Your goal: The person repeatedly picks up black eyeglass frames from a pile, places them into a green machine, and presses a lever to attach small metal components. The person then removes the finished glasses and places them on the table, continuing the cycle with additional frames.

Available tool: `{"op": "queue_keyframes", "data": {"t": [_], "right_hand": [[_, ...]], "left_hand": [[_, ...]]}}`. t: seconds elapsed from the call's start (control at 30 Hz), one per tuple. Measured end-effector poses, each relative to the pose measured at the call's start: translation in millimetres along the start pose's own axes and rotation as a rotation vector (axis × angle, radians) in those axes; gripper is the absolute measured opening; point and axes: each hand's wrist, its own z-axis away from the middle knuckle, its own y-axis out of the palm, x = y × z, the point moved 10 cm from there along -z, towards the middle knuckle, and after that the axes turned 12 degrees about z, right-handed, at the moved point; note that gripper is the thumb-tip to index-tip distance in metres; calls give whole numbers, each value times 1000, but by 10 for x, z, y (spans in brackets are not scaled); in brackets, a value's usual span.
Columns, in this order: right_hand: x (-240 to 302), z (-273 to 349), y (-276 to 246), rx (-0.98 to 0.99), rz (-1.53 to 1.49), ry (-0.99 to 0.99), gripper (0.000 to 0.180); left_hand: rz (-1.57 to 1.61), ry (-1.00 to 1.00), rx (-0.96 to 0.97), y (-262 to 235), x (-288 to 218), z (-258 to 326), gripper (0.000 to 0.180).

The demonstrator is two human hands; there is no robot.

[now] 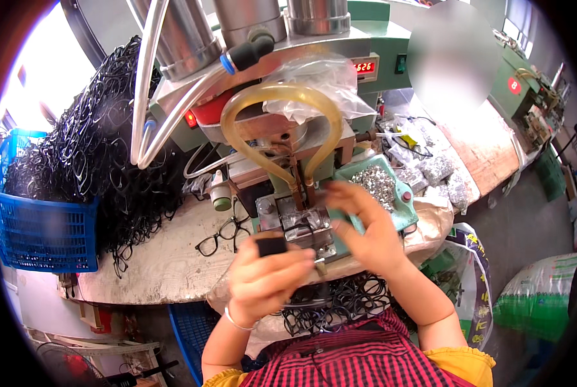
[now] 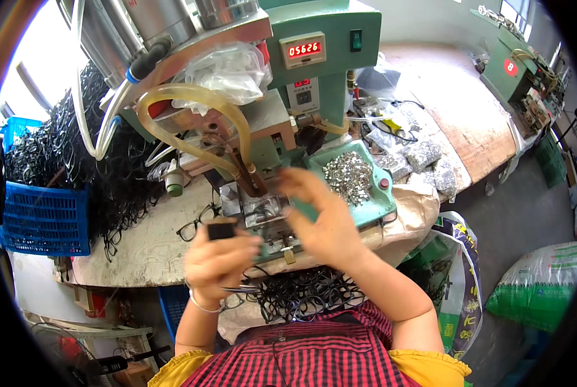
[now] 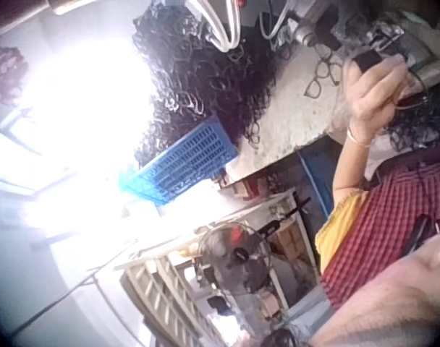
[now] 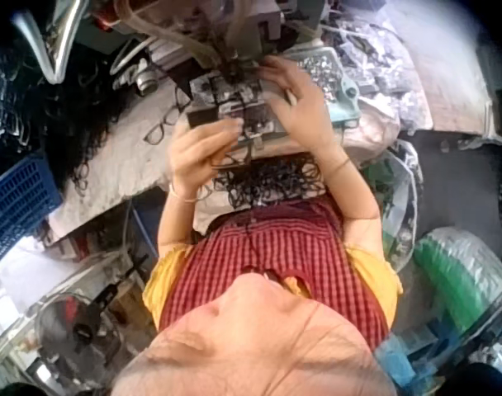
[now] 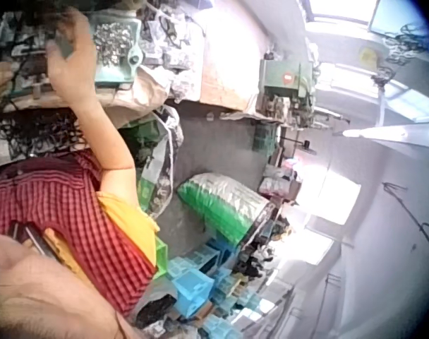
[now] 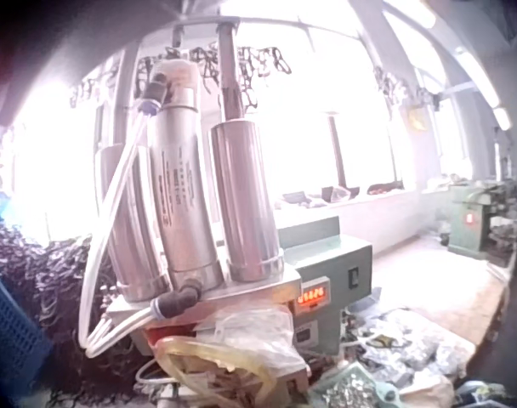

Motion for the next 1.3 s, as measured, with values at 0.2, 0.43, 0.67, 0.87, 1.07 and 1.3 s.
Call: {"op": "queue_keyframes", "data": {"t": [0.2, 0.43, 0.67, 0.87, 1.07, 1.3], "right_hand": [[-1487, 351, -1076, -523, 257, 177, 43], [-1149, 336, -613, -344, 1083, -32, 19], [-995, 161, -515, -412, 1042, -90, 12], [-1002, 48, -455, -404, 970, -111, 9], [-974, 113, -628, -488, 776, -29, 6], [-1272, -38, -534, -423, 422, 75, 15]], "left_hand": [[-32, -9, 163, 264, 74, 78, 22], [-15, -28, 73, 208, 78, 238, 43], [-467, -350, -446, -593, 231, 1006, 29], [-622, -865, -226, -975, 1925, 2162, 21], [-567, -803, -585, -1352, 1613, 1821, 11], [-221, -1166, -315, -915, 2485, 2099, 35]]}}
